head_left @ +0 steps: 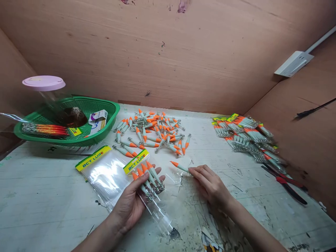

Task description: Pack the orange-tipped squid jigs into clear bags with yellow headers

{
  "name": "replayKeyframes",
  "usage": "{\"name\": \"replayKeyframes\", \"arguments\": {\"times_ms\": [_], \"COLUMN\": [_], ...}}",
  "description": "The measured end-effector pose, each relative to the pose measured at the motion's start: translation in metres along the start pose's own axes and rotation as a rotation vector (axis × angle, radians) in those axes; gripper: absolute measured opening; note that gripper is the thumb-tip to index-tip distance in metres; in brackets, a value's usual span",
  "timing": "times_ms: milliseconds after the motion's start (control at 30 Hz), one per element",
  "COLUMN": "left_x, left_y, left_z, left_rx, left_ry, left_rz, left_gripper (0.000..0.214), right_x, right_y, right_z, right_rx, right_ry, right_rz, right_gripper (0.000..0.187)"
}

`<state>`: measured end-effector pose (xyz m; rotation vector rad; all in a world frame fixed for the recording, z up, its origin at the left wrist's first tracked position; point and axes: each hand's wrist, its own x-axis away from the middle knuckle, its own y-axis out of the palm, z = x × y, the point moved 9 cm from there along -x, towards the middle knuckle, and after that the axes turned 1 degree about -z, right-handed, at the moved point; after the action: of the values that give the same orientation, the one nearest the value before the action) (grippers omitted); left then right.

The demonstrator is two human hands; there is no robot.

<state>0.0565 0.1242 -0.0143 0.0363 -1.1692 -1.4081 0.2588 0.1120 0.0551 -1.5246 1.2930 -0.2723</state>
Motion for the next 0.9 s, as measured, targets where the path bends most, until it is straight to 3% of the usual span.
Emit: {"name": "replayKeyframes", "arguments": {"times_ms": [133,267,367,500,633,700,767,833,900], "left_x": [0.000,0.001,0.000,0.000,0.001,0.001,0.000,0.000,0.000], "left_y": [0.000,0.001,0.001,0.002,0.004,0.004,0.002,0.001,0.001], "left_z": [0.000,0.000,0.000,0.000,0.000,0.000,-0.001,-0.001,-0.002], "left_rx": [0.022,0.027,0.025,0.038,0.046,0.045,0.044,0.040,0.039], "left_ry": [0.002,0.001,-0.004,-0.008,-0.015,-0.019,-0.017,-0.015,-0.015], "left_rz": [-0.008,-0.015,-0.014,-0.006,-0.010,-0.020,-0.016,-0.011,-0.022], "left_gripper": [0.043,0.044,0.044,0.042,0.040,0.038,0.037,0.038,0.039], "right_x": [0.007,0.017,0.022,0.024,0.021,0.014,0.007,0.003,0.001], "right_y": [-0.005,0.002,0.009,0.013,-0.007,-0.026,-0.036,-0.035,-0.028], "right_z": [0.041,0.078,0.087,0.077,0.046,0.018,-0.021,-0.062,-0.091], "right_rx": [-0.197,-0.469,-0.661,-0.831,-0.875,-0.792,-0.696,-0.656,-0.636], "right_ry": [0.340,0.662,0.803,0.877,0.816,0.662,0.440,0.246,0.139], "right_rz": [0.154,0.176,0.132,0.065,0.027,-0.026,-0.177,-0.339,-0.444], "right_gripper": [0.029,0.033,0.042,0.044,0.035,0.024,0.018,0.017,0.016]}}
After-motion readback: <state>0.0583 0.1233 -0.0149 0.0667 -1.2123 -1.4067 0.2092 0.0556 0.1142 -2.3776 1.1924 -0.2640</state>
